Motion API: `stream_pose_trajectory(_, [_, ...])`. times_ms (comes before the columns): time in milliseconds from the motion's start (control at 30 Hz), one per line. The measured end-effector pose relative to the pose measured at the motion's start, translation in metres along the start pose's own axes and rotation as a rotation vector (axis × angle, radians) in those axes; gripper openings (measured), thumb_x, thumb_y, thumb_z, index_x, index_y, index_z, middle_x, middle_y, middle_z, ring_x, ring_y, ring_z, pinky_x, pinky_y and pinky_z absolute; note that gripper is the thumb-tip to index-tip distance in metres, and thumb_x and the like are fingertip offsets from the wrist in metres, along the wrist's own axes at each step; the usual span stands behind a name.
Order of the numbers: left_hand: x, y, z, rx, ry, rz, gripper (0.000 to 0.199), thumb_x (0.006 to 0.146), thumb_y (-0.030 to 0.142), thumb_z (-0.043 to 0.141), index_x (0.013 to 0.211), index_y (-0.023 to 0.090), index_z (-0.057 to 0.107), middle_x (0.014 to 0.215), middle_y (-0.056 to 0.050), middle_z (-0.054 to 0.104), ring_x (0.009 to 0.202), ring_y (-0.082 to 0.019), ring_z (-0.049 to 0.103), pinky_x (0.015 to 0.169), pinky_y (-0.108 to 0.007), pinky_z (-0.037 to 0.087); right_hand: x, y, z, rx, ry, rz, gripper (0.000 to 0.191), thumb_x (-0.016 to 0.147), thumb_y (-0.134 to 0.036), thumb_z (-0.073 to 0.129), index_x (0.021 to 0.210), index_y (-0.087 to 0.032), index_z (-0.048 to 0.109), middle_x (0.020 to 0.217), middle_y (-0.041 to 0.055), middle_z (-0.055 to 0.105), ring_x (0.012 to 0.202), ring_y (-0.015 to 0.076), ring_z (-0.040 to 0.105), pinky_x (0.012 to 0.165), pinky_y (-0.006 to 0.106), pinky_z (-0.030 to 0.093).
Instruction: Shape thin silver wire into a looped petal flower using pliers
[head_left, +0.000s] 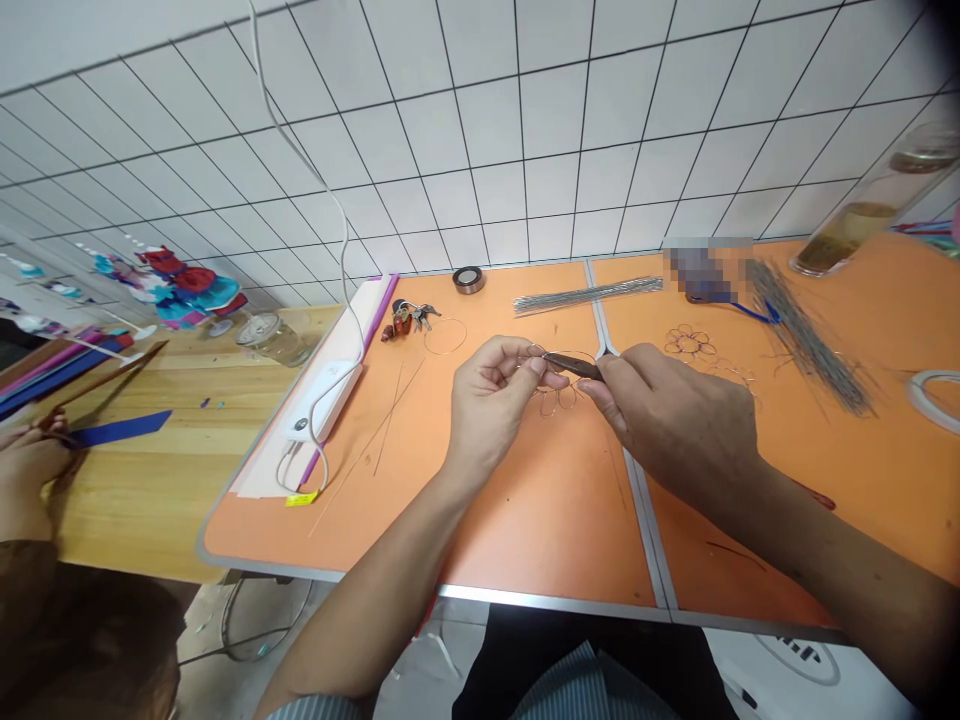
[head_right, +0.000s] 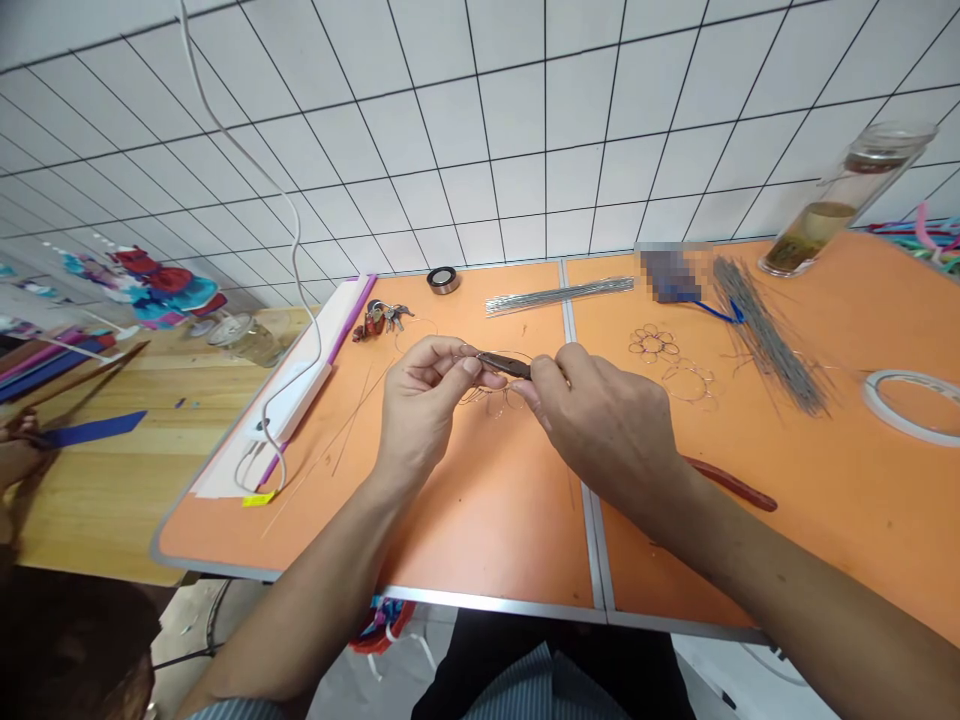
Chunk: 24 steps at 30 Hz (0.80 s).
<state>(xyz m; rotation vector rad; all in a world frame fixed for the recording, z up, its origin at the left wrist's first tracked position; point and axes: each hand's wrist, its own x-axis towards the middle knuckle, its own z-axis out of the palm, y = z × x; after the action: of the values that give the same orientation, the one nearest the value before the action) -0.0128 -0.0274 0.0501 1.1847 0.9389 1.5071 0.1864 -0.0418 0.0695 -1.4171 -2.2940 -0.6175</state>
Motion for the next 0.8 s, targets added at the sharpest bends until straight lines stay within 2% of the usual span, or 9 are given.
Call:
stream_pose_trajectory(233, [-0.0006,-0.0002,0.0008,-0.023,0.005,0.012,0.020,0.092,0.035,0.089,0.094,0.020,0.076,0.081,-0.003,0.082,0.079,-0.021,0.084,0.078,-0.033,0.066,-0.0003,0.0013,-0.0012,-0.086,0.054,-0.050,0.054,0.118,-0.049,0.045,0.080,-0.018,0.068,0.068,0.0024,0.058,0.056,0.0140,0.035,0.055,0.035,0.013])
stream_pose_trajectory(400, [0.0007,0.0003,0.0013,-0.014,-0.001,0.009,0.016,0.093,0.031,0.085,0.095,0.019,0.075,0.077,-0.003,0.081,0.077,-0.020,0.084,0.078,-0.031,0.066,-0.0015,0.0019,0.0042,-0.150,0.250,-0.114,0.051,0.116,-0.047,0.054,0.074,-0.019,0.063,0.062,-0.0006,0.053,0.054,0.0139,0.033,0.055,0.034,0.012])
stream_pose_trajectory(467, [0.0011,0.0003,0.0012,-0.019,-0.009,0.010,0.013,0.094,0.029,0.083,0.095,0.019,0.075,0.076,-0.003,0.081,0.076,-0.019,0.083,0.077,-0.030,0.066,-0.0018,0.0020,0.0053,-0.157,0.290,-0.136,0.050,0.115,-0.045,0.056,0.072,-0.019,0.061,0.062,-0.0009,0.053,0.055,0.0143,0.033,0.056,0.033,0.013])
stream_pose_trajectory(800, [0.0007,-0.0008,0.0010,-0.026,-0.010,-0.004,0.014,0.093,0.029,0.084,0.095,0.018,0.075,0.077,-0.003,0.081,0.075,-0.019,0.083,0.077,-0.031,0.066,-0.0027,0.0005,0.0072,-0.078,0.288,-0.128,0.049,0.116,-0.041,0.055,0.073,-0.019,0.062,0.064,0.0012,0.054,0.062,0.0169,0.038,0.059,0.035,0.015])
